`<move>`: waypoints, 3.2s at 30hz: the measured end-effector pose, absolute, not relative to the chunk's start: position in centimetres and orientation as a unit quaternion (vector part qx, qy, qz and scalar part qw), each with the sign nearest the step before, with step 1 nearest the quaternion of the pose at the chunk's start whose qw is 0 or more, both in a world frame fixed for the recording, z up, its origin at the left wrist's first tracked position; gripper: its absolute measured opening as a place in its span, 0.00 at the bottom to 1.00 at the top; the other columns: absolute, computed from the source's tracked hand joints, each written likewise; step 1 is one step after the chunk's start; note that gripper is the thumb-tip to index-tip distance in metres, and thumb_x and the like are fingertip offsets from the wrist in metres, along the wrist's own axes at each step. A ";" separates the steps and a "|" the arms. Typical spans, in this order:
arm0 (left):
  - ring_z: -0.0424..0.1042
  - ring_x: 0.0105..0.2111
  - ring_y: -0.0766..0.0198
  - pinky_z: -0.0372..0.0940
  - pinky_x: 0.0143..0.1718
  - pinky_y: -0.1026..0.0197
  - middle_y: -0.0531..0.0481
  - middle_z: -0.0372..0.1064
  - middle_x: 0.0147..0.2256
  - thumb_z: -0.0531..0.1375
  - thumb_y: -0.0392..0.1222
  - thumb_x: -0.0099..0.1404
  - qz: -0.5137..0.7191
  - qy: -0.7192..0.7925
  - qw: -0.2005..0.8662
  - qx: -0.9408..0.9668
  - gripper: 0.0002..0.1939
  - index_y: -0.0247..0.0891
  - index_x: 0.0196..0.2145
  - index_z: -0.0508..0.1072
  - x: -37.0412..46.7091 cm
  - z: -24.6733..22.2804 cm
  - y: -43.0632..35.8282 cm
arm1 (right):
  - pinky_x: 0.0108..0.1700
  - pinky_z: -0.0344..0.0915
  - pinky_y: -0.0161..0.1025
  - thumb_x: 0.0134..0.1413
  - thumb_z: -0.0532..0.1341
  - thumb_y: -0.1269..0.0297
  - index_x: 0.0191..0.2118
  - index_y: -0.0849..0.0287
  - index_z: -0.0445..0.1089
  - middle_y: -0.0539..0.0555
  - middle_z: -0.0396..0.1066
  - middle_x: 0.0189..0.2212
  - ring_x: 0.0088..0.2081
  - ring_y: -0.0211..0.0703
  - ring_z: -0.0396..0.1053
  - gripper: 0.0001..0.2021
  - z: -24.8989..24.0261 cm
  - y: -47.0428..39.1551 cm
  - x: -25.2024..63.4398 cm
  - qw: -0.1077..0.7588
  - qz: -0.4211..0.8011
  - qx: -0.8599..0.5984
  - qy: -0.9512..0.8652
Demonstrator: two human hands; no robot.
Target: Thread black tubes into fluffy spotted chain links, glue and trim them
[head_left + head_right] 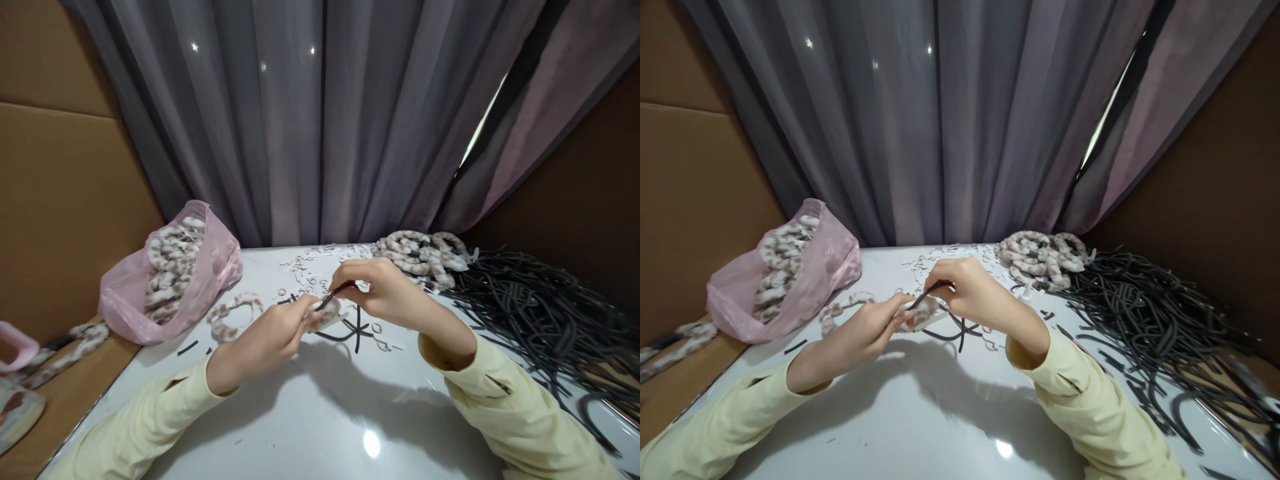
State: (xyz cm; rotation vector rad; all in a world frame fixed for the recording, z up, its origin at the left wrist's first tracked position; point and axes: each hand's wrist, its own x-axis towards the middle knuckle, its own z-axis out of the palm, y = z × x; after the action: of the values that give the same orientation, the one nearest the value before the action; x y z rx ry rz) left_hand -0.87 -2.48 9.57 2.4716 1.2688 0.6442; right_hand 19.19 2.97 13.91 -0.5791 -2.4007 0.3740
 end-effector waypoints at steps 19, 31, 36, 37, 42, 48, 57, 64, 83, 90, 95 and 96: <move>0.59 0.25 0.65 0.57 0.23 0.65 0.51 0.59 0.24 0.46 0.27 0.63 0.295 0.263 -0.123 0.910 0.09 0.35 0.37 0.62 -1.0 9.2 -1.7 | 0.34 0.60 0.39 0.53 0.57 0.79 0.32 0.59 0.77 0.55 0.72 0.29 0.32 0.41 0.60 0.12 11.4 4.2 17.9 0.390 -0.006 -0.142 -0.910; 0.66 0.27 0.65 0.63 0.28 0.64 0.49 0.66 0.30 0.45 0.24 0.55 0.335 0.276 -0.091 0.897 0.23 0.37 0.49 0.57 -0.7 8.9 -1.7 | 0.37 0.59 0.39 0.45 0.57 0.84 0.25 0.59 0.75 0.53 0.74 0.31 0.32 0.41 0.62 0.14 10.7 3.9 17.2 0.324 0.017 -0.176 -0.929; 0.68 0.29 0.64 0.63 0.30 0.64 0.48 0.67 0.31 0.46 0.25 0.59 0.331 0.255 -0.084 0.905 0.19 0.37 0.47 0.61 -1.0 8.3 -1.3 | 0.36 0.62 0.37 0.50 0.58 0.79 0.29 0.60 0.76 0.53 0.74 0.29 0.30 0.39 0.65 0.11 10.9 3.8 17.2 0.340 0.074 -0.164 -0.923; 0.68 0.30 0.64 0.63 0.30 0.64 0.48 0.68 0.31 0.47 0.25 0.59 0.335 0.257 -0.074 0.903 0.19 0.37 0.46 0.62 -1.0 8.3 -1.3 | 0.36 0.63 0.36 0.50 0.58 0.78 0.29 0.60 0.77 0.53 0.74 0.29 0.30 0.39 0.66 0.10 10.9 3.8 17.2 0.344 0.096 -0.163 -0.920; 0.67 0.26 0.68 0.62 0.28 0.66 0.51 0.70 0.31 0.49 0.28 0.59 0.367 0.366 0.077 0.852 0.13 0.38 0.41 0.63 -0.7 8.3 -1.7 | 0.39 0.66 0.35 0.48 0.55 0.81 0.43 0.58 0.73 0.55 0.71 0.43 0.41 0.40 0.69 0.18 10.7 3.8 17.0 0.394 0.168 -0.219 -0.877; 0.59 0.20 0.71 0.53 0.21 0.68 0.55 0.67 0.25 0.54 0.44 0.63 0.456 0.482 0.275 0.696 0.08 0.37 0.36 0.64 -0.1 8.8 -1.6 | 0.38 0.64 0.38 0.46 0.52 0.81 0.33 0.61 0.72 0.55 0.73 0.31 0.35 0.42 0.68 0.14 11.8 1.4 16.6 0.484 0.084 -0.293 -0.821; 0.50 0.17 0.77 0.48 0.18 0.71 0.56 0.60 0.25 0.57 0.39 0.59 0.534 0.424 0.561 0.470 0.08 0.34 0.26 0.62 -0.6 8.9 0.2 | 0.26 0.59 0.32 0.49 0.52 0.75 0.42 0.61 0.73 0.49 0.70 0.19 0.20 0.35 0.64 0.17 10.9 0.7 15.7 0.297 0.289 -0.383 -0.826; 0.53 0.16 0.77 0.51 0.20 0.70 0.57 0.60 0.22 0.57 0.41 0.60 0.515 0.440 0.548 0.490 0.09 0.35 0.27 0.61 -0.3 9.0 0.0 | 0.22 0.62 0.31 0.55 0.51 0.74 0.38 0.65 0.68 0.49 0.66 0.18 0.20 0.35 0.66 0.09 9.5 2.0 14.1 0.218 0.646 -0.327 -0.654; 0.67 0.23 0.60 0.56 0.25 0.62 0.51 0.64 0.25 0.46 0.28 0.57 0.267 0.512 0.019 0.816 0.10 0.40 0.35 0.57 -1.2 7.5 -0.2 | 0.23 0.52 0.29 0.50 0.54 0.76 0.19 0.63 0.63 0.47 0.62 0.16 0.19 0.30 0.55 0.12 11.1 2.5 16.0 0.157 0.336 -0.316 -0.873; 0.63 0.23 0.67 0.57 0.29 0.66 0.56 0.62 0.25 0.48 0.31 0.60 0.269 0.446 0.179 0.834 0.09 0.40 0.38 0.59 -1.1 8.8 -0.5 | 0.29 0.52 0.31 0.42 0.50 0.84 0.23 0.65 0.70 0.51 0.65 0.20 0.25 0.34 0.58 0.14 10.6 4.1 17.2 0.237 0.131 -0.298 -0.915; 0.62 0.23 0.69 0.57 0.30 0.67 0.58 0.61 0.23 0.49 0.30 0.60 0.286 0.391 0.244 0.840 0.08 0.39 0.37 0.60 -1.2 9.3 -1.1 | 0.28 0.53 0.29 0.43 0.50 0.83 0.27 0.65 0.73 0.49 0.65 0.20 0.23 0.33 0.58 0.15 10.5 4.7 17.3 0.243 0.205 -0.244 -0.916; 0.62 0.23 0.69 0.57 0.30 0.67 0.58 0.61 0.23 0.48 0.30 0.60 0.283 0.382 0.251 0.843 0.08 0.39 0.36 0.60 -1.2 9.2 -1.2 | 0.28 0.54 0.29 0.43 0.50 0.82 0.28 0.65 0.74 0.49 0.65 0.20 0.23 0.32 0.58 0.15 10.4 4.7 17.2 0.239 0.232 -0.233 -0.914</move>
State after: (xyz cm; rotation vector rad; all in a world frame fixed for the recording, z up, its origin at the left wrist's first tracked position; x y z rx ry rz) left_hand -1.16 -1.19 9.24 2.2935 1.0408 0.7713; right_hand 17.25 4.68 10.44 -0.6370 -2.5028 0.6352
